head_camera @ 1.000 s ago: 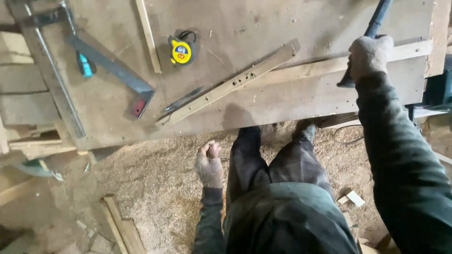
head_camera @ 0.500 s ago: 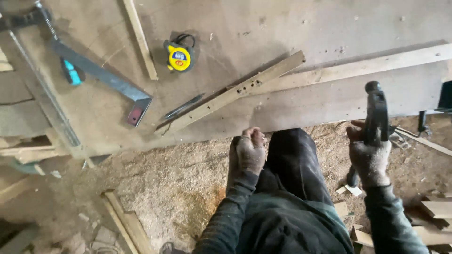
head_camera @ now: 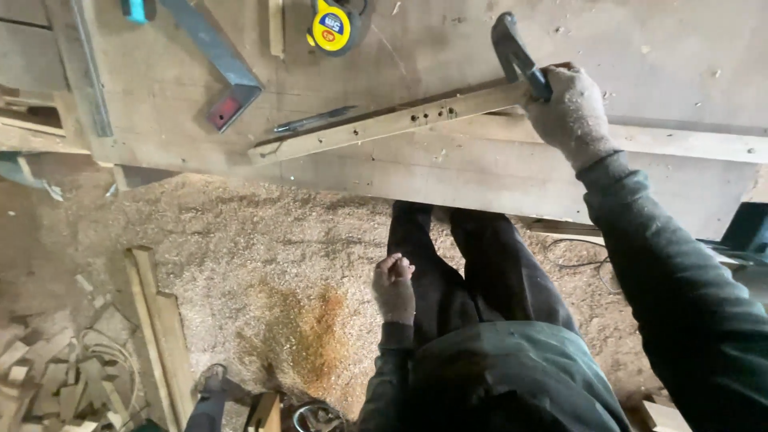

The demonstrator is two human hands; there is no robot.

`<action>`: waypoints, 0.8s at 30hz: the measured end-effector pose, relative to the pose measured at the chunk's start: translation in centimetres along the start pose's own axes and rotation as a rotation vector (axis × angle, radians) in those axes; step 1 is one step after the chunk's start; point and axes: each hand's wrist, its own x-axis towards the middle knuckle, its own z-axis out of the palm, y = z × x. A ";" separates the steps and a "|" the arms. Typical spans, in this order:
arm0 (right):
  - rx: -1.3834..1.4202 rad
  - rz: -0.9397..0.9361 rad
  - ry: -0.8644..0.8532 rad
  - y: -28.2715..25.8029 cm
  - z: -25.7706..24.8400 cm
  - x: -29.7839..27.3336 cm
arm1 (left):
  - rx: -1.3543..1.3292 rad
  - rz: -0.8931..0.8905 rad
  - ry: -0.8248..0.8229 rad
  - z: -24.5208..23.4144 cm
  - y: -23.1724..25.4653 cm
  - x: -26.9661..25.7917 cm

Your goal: Measuring wood with a tape measure, marking with a pencil, and hammering nails to join wood pieces.

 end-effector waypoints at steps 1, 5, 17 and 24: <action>-0.022 0.020 -0.004 0.3 0.2 0.1 | -0.061 -0.043 0.047 0.3 0.1 -0.3; -0.007 0.063 -0.015 0.6 0.9 -1.1 | -0.125 0.055 0.121 0.8 -0.6 -0.7; 0.085 0.215 0.270 0.3 0.1 -12.3 | -0.003 0.881 -0.027 6.1 14.7 8.3; 0.059 0.200 0.189 -5.3 0.9 -34.1 | 0.069 1.055 -0.277 8.9 19.1 10.7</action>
